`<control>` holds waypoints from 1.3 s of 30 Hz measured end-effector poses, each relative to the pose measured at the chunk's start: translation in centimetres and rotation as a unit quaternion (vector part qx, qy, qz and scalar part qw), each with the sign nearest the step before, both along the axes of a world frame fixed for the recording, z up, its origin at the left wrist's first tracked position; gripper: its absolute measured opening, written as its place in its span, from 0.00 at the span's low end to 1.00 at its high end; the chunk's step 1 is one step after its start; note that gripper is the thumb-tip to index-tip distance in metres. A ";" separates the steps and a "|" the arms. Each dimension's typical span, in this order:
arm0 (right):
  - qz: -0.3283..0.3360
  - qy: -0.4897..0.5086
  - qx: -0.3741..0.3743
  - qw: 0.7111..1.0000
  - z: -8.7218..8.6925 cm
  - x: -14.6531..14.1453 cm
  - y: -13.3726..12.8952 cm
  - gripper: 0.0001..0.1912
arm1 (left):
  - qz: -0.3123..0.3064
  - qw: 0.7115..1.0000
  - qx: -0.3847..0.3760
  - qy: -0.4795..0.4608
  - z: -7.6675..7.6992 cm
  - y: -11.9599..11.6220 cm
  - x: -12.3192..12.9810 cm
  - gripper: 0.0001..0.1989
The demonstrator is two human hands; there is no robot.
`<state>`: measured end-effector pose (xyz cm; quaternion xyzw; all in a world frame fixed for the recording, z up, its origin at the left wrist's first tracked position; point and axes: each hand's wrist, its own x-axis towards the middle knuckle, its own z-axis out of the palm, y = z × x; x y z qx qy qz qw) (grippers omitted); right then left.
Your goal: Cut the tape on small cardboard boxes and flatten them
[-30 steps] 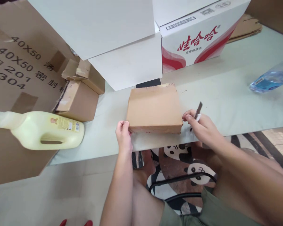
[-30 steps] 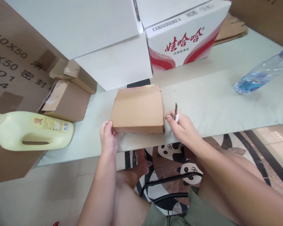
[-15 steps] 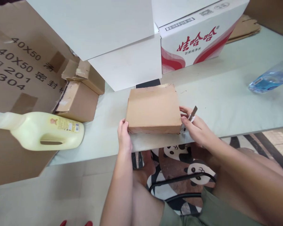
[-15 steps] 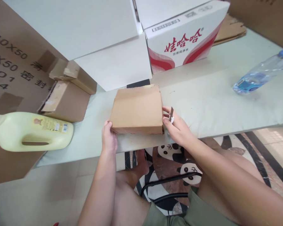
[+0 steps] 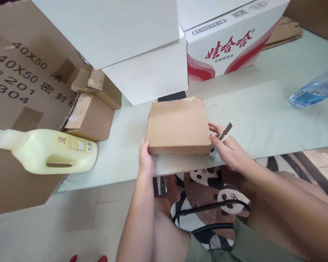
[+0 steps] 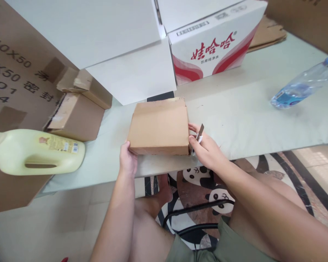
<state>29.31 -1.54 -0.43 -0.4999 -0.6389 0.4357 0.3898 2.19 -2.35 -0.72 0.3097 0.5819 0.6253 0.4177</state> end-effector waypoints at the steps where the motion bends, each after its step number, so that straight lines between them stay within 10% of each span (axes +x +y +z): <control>1: 0.001 -0.003 0.000 1.000 0.0 0.0 0.0 0.31 | -0.002 1.000 0.000 0.002 0.0 0.0 0.0 0.19; 39: -0.001 -0.040 -0.013 0.999 0.5 0.3 -0.3 0.27 | 0.006 0.999 -0.002 0.031 -0.5 -0.1 -0.1 0.19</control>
